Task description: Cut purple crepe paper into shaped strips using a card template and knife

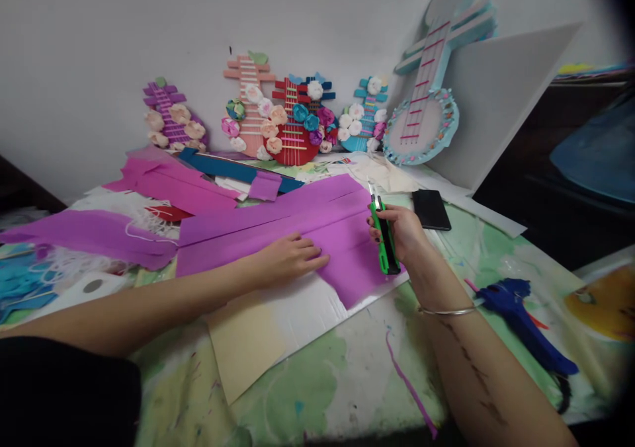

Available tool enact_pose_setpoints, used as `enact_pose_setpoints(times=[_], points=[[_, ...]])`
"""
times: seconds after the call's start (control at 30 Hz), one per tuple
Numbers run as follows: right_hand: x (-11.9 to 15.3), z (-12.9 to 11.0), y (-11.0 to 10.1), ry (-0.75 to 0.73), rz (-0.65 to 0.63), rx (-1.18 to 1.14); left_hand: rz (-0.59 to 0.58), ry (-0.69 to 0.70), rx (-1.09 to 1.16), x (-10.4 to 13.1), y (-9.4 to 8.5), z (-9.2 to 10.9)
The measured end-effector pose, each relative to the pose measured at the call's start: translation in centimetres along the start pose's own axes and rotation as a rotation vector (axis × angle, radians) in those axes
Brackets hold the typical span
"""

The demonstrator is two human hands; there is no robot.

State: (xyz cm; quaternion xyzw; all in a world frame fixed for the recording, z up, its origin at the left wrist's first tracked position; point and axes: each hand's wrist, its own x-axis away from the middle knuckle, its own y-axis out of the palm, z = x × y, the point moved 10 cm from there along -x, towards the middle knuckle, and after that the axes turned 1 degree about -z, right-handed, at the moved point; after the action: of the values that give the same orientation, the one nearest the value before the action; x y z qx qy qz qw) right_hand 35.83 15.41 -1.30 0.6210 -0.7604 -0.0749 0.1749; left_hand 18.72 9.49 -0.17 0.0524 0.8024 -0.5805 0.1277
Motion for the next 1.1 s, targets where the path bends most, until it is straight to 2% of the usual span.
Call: enact_pose_setpoints(times=[0.13,0.3,0.47,0.63,1.1], points=[[-0.1,0.1,0.0,0.003,0.000,-0.009,-0.023,0.000,-0.108,-0.5,0.3,0.3],[-0.1,-0.1,-0.4,-0.026,0.024,-0.017,0.043,0.017,-0.201,-1.9,0.0,1.8],[-0.2,-0.2,-0.6,-0.032,0.034,-0.018,0.114,0.039,-0.155,-3.1,-0.6,3.5],[-0.3,-0.2,-0.7,-0.014,0.047,-0.012,0.173,0.057,-0.120,-3.3,-0.9,4.1],[-0.5,-0.2,-1.0,-0.033,0.056,-0.005,0.183,-0.098,0.097,-2.6,0.1,2.0]])
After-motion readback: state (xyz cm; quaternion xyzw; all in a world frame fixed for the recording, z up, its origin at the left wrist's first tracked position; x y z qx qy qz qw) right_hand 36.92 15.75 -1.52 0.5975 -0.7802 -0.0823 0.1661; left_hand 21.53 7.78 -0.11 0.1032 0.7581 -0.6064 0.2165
